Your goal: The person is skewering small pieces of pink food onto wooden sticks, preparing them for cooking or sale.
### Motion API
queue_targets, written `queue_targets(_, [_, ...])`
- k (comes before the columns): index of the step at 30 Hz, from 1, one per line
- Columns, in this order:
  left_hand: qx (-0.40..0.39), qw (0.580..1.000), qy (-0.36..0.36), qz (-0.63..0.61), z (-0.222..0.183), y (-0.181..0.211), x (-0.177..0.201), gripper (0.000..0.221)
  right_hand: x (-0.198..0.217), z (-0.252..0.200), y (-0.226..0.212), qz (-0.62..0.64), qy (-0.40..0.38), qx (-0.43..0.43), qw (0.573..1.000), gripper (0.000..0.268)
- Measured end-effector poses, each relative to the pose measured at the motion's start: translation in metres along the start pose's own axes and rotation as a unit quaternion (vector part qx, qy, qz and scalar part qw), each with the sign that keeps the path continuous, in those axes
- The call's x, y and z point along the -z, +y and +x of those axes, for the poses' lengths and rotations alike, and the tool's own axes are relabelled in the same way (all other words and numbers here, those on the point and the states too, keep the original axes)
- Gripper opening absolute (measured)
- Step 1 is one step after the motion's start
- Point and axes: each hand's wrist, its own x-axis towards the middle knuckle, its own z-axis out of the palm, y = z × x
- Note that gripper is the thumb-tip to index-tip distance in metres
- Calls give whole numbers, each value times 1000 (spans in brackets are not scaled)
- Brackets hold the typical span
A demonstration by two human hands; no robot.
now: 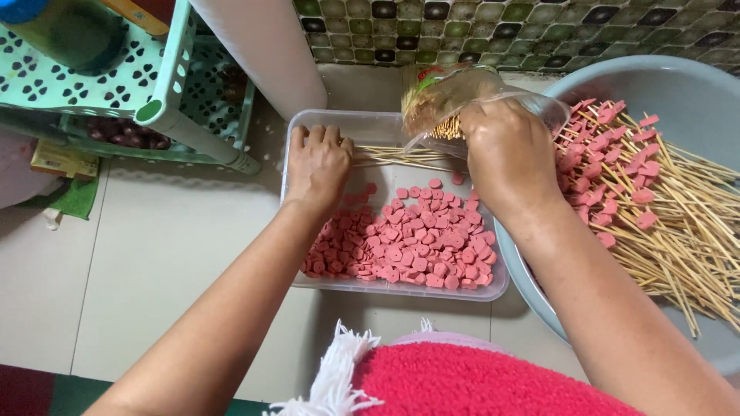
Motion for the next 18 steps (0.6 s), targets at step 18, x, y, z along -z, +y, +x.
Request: queue_targets(18, [-10,975,-127,-184,-77,67,-8,19,24,5,-2,-8,76,59,995,4])
